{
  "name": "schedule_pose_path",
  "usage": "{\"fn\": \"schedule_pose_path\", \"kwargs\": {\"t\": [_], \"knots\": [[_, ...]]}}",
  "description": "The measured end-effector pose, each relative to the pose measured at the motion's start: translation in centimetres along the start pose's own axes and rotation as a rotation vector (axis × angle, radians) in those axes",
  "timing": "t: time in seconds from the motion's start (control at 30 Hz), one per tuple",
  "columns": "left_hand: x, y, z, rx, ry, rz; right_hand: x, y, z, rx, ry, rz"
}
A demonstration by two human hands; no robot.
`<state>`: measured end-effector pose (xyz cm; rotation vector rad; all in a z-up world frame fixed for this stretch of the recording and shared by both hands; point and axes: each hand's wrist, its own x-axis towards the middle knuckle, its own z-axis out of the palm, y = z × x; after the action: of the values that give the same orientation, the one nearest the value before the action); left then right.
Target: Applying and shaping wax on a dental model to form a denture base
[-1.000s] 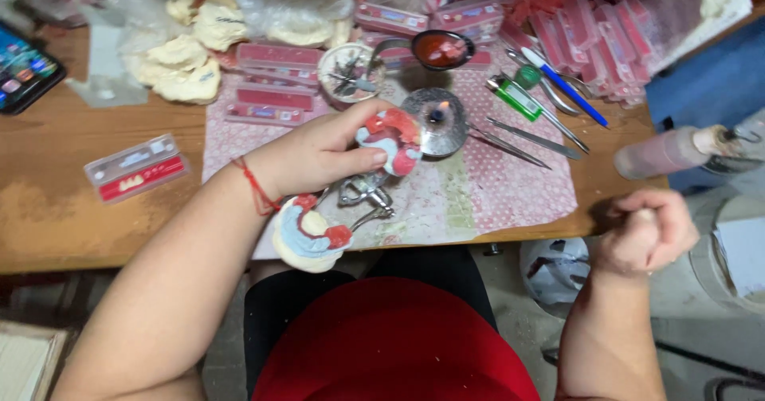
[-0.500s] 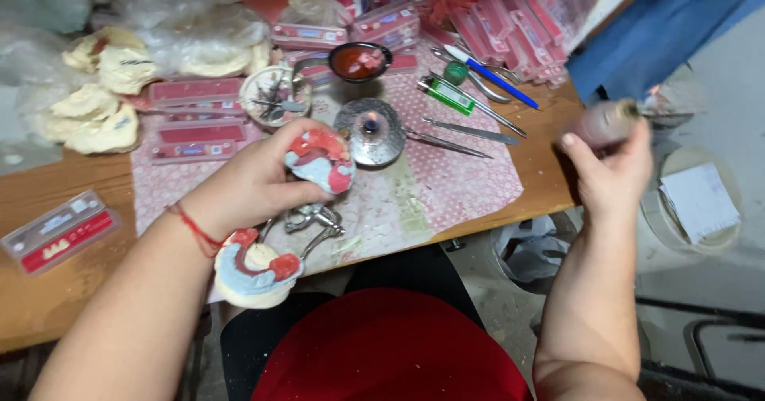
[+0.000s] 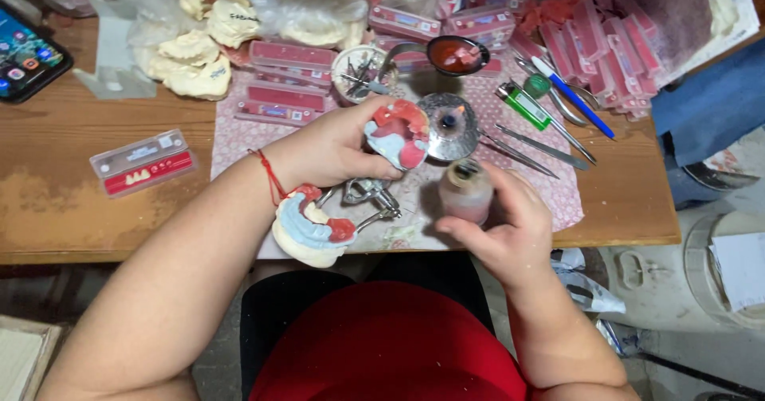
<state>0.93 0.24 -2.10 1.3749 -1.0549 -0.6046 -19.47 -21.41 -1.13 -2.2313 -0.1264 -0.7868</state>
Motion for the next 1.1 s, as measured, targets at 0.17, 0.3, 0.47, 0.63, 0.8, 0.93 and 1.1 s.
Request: {"fn": "schedule_pose_path", "kwargs": {"t": [0.17,0.3,0.47,0.63,0.8,0.93,1.1], "knots": [[0.1,0.4,-0.2,0.029,-0.017,-0.002,1.3,-0.9,1.0,-0.036,-0.044,-0.003],[0.4,0.6,-0.3,-0.005,-0.034,0.006,1.3,-1.1,1.1,-0.051,-0.023,-0.035],[0.5,0.4,-0.2,0.025,-0.045,-0.001,1.5,-1.3,0.8,-0.013,-0.034,-0.023],[0.5,0.4,-0.1,0.041,-0.046,-0.012,1.7,-1.7,0.5,-0.026,-0.059,-0.018],[0.5,0.7,-0.1,0.069,-0.049,-0.013,2.0,-2.4,0.3,-0.013,-0.080,-0.017],[0.5,0.9,-0.1,0.080,-0.052,-0.018,1.6,-2.0,0.2,-0.019,-0.077,-0.015],[0.2,0.9,0.2,0.082,-0.042,-0.042,1.4,-1.7,-0.1,-0.005,-0.102,0.029]]}}
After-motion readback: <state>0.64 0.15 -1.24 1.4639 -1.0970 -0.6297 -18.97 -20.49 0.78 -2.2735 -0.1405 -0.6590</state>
